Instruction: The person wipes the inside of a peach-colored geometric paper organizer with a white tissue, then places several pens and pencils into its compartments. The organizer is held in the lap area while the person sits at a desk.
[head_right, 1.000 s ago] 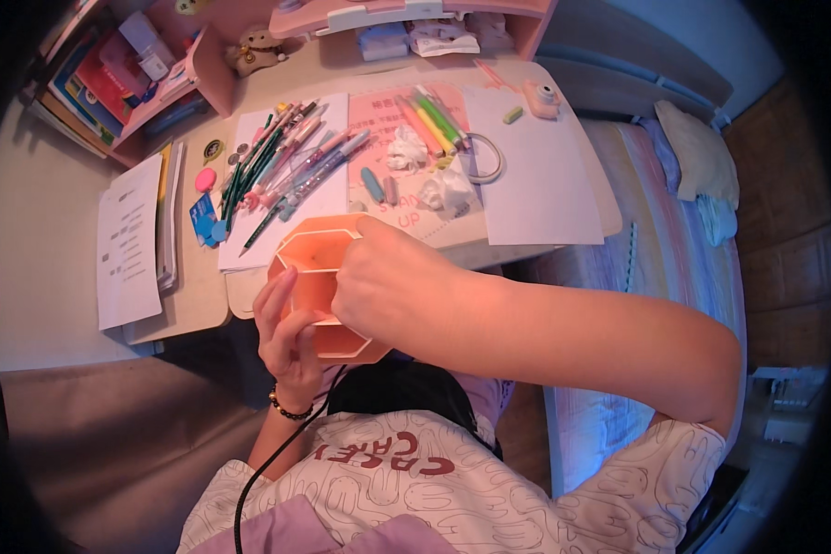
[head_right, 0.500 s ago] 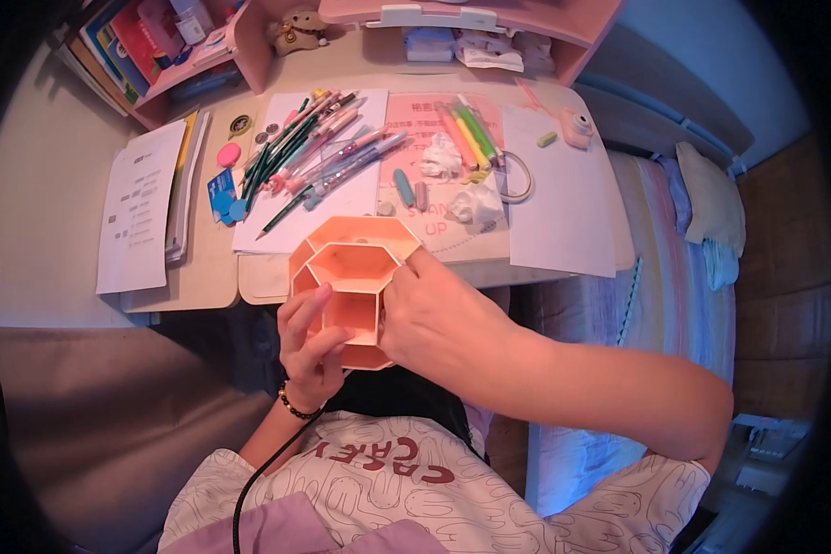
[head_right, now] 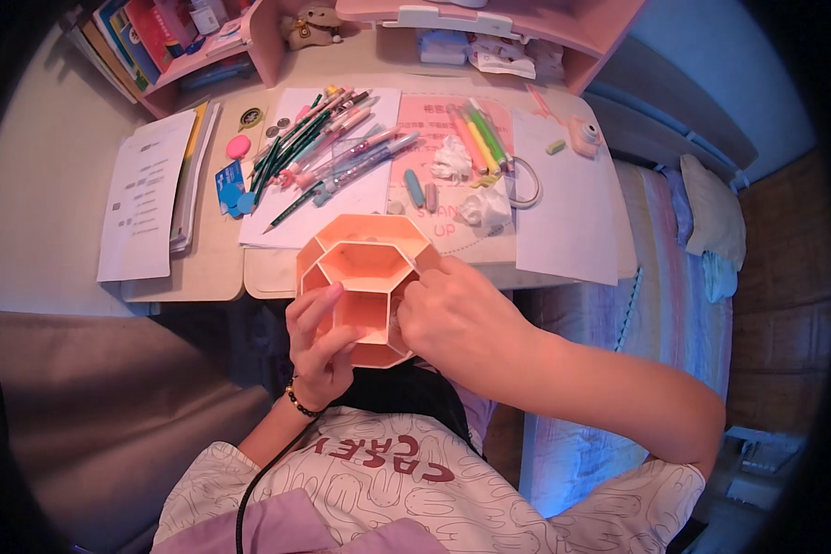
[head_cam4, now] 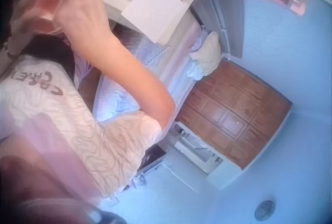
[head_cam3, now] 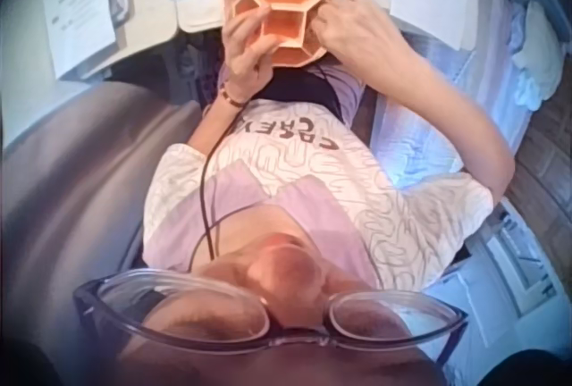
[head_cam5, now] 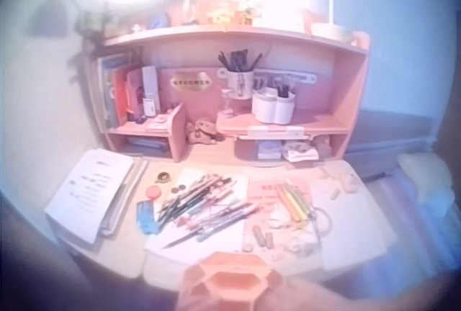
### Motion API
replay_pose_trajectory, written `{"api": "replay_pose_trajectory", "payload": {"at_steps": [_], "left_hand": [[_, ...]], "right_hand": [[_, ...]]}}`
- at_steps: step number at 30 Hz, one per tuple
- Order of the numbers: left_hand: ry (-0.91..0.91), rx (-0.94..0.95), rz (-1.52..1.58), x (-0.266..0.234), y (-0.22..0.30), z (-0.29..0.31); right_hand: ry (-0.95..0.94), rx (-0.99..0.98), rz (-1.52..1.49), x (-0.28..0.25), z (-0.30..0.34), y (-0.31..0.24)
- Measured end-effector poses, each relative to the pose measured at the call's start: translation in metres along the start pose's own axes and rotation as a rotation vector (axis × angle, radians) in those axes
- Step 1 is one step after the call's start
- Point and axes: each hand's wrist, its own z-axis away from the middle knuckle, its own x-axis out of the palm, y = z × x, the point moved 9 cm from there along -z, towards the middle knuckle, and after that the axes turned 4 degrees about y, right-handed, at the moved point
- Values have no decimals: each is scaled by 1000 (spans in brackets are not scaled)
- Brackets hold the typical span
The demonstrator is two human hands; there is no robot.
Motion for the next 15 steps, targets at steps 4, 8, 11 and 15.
{"api": "replay_pose_trajectory", "payload": {"at_steps": [4,8,11,15], "left_hand": [[-8,-2,15,0,-1,-3],[-9,-4,8,0,-1,-2],[-18,-1,26,0,-2,1],[69,-134,149,0,-12,8]], "right_hand": [[13,153,-143,2,15,15],[81,348,-337,-26,24,32],[121,463,-455,-39,41,46],[181,755,-776,-33,81,64]]}}
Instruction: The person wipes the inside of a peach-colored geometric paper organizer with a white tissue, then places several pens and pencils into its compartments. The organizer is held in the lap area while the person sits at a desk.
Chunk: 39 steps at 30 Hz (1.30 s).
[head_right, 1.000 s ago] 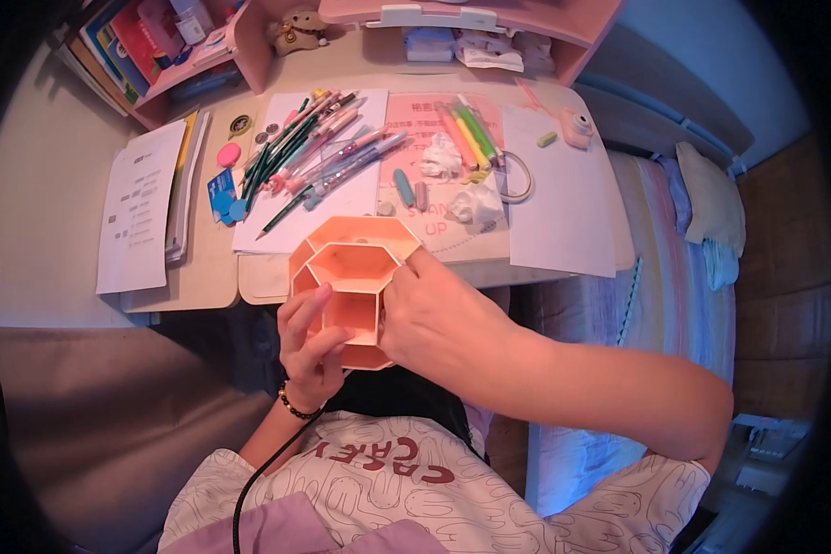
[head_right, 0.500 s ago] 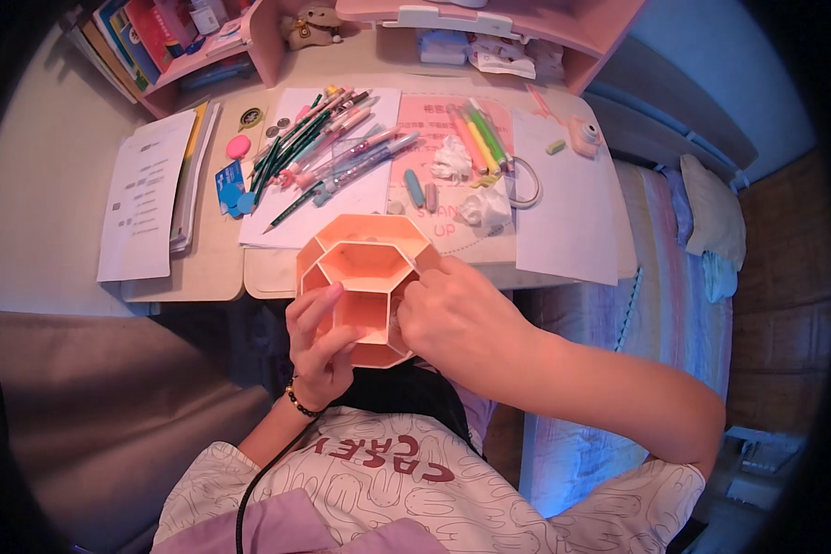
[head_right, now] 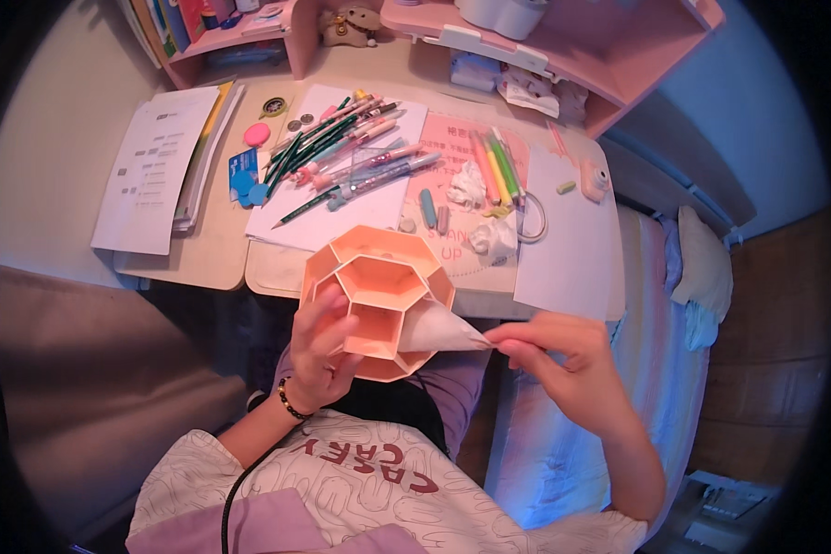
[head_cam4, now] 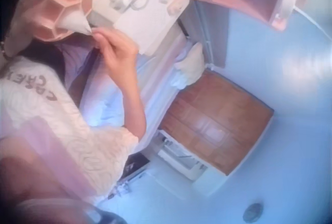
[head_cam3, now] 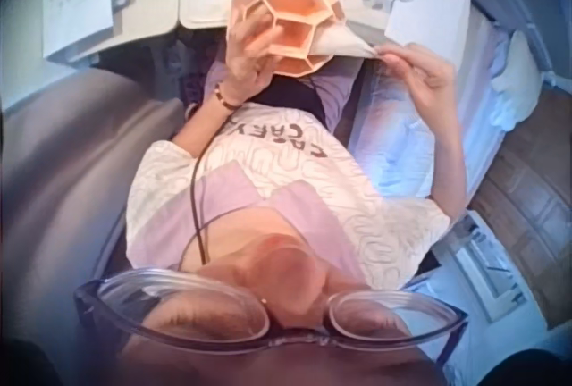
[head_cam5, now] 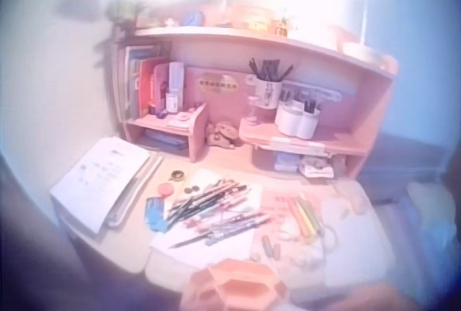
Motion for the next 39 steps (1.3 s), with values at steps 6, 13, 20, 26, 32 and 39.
{"api": "replay_pose_trajectory", "payload": {"at_steps": [6,13,20,26,32,39], "left_hand": [[50,28,33,-5,-1,2],[31,42,-6,-4,-3,7],[99,-14,-3,-5,-4,5],[77,11,-32,-6,-1,0],[91,-37,-165,-6,1,0],[52,-132,62,-1,-14,-5]], "right_hand": [[185,61,-202,-34,18,15],[52,-477,312,3,7,-77],[-209,-821,887,98,-1,-105],[-158,-992,1276,125,-11,-90],[-296,-819,1216,130,-19,-85],[-379,-766,989,124,-29,-80]]}}
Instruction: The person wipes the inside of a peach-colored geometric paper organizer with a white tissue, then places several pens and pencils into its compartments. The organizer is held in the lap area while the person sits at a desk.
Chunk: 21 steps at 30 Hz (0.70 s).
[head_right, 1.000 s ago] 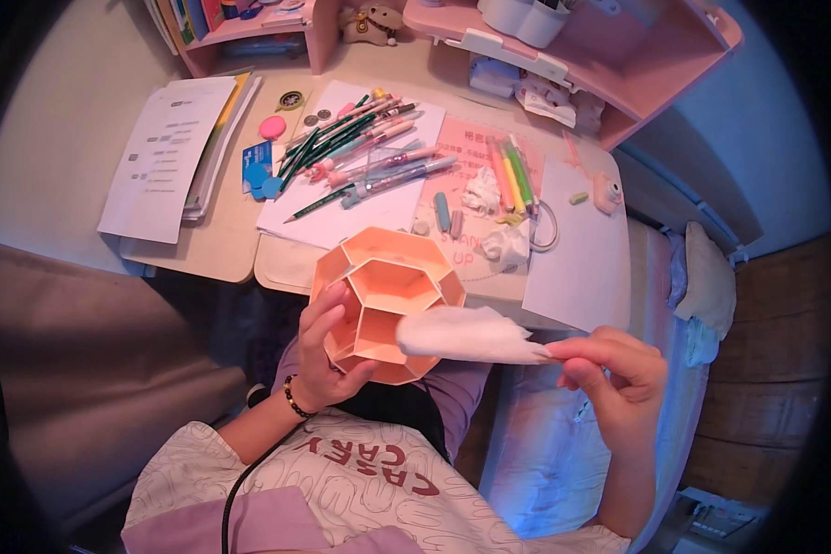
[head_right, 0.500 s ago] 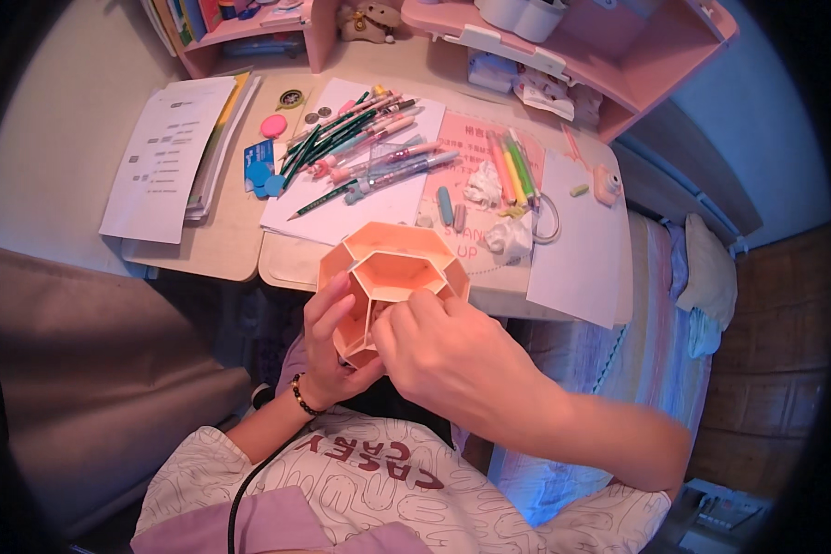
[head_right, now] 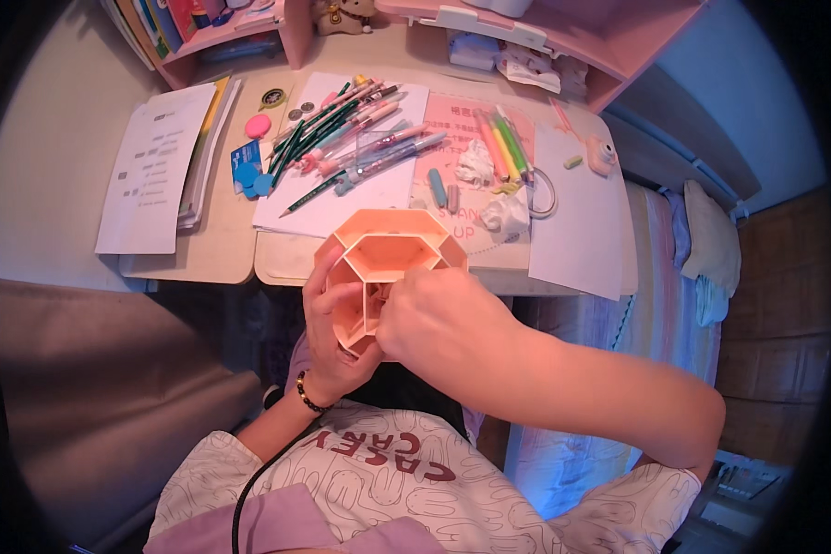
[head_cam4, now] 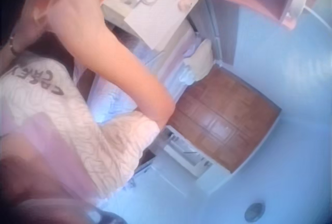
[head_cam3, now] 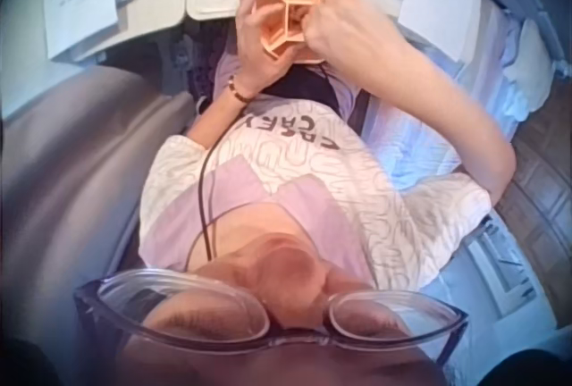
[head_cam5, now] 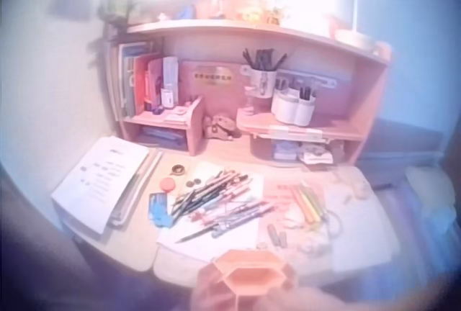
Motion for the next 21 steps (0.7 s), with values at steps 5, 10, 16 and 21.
{"api": "replay_pose_trajectory", "payload": {"at_steps": [5,10,16,21], "left_hand": [[-21,-4,-26,2,2,0],[-8,16,-43,1,6,5],[17,34,-47,1,6,11],[20,-7,-3,2,4,9]], "right_hand": [[185,-35,23,-2,3,3],[170,-101,359,5,9,-20],[-107,-16,362,7,5,-21],[15,-69,104,5,2,-9]]}}
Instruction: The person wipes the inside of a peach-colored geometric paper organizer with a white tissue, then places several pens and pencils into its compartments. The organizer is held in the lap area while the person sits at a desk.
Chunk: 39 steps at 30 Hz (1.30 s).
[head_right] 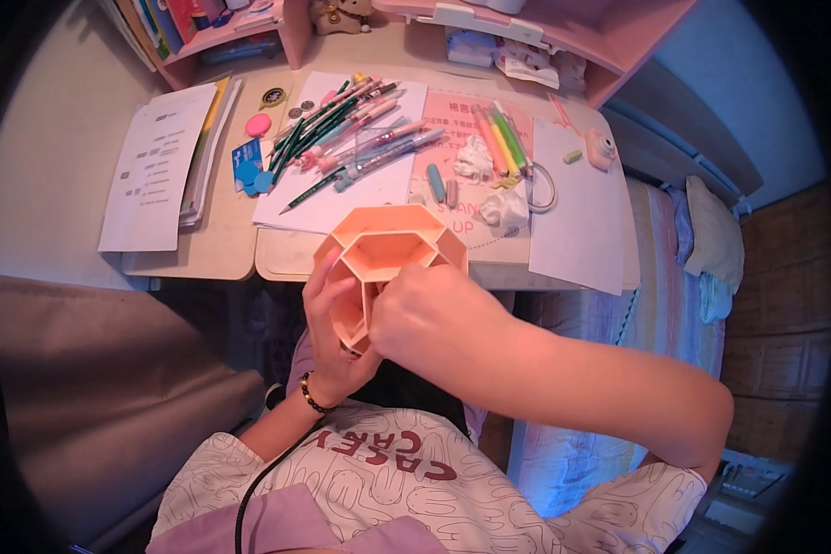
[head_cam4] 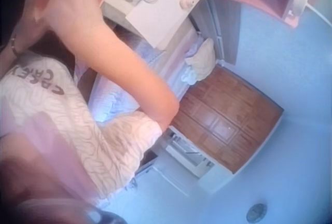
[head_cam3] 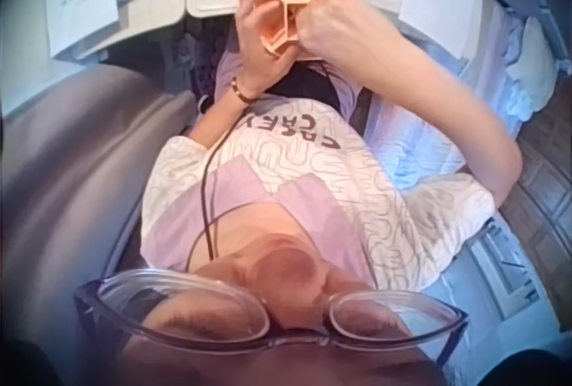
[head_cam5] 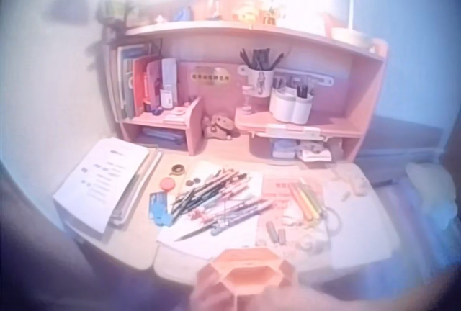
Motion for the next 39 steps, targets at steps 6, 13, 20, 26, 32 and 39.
{"api": "replay_pose_trajectory", "payload": {"at_steps": [6,13,20,26,32,39], "left_hand": [[17,-11,-53,1,0,-2],[42,22,-65,2,6,4],[43,-4,-44,4,1,3],[27,-10,-44,5,0,4],[34,-6,-74,5,4,3],[55,13,-100,5,4,6]], "right_hand": [[140,-64,262,-2,12,-17],[-111,100,211,4,5,-16],[-16,218,-282,9,16,12],[265,240,-364,-24,26,23],[135,44,241,-7,19,-11],[-63,56,226,4,-1,-15]]}}
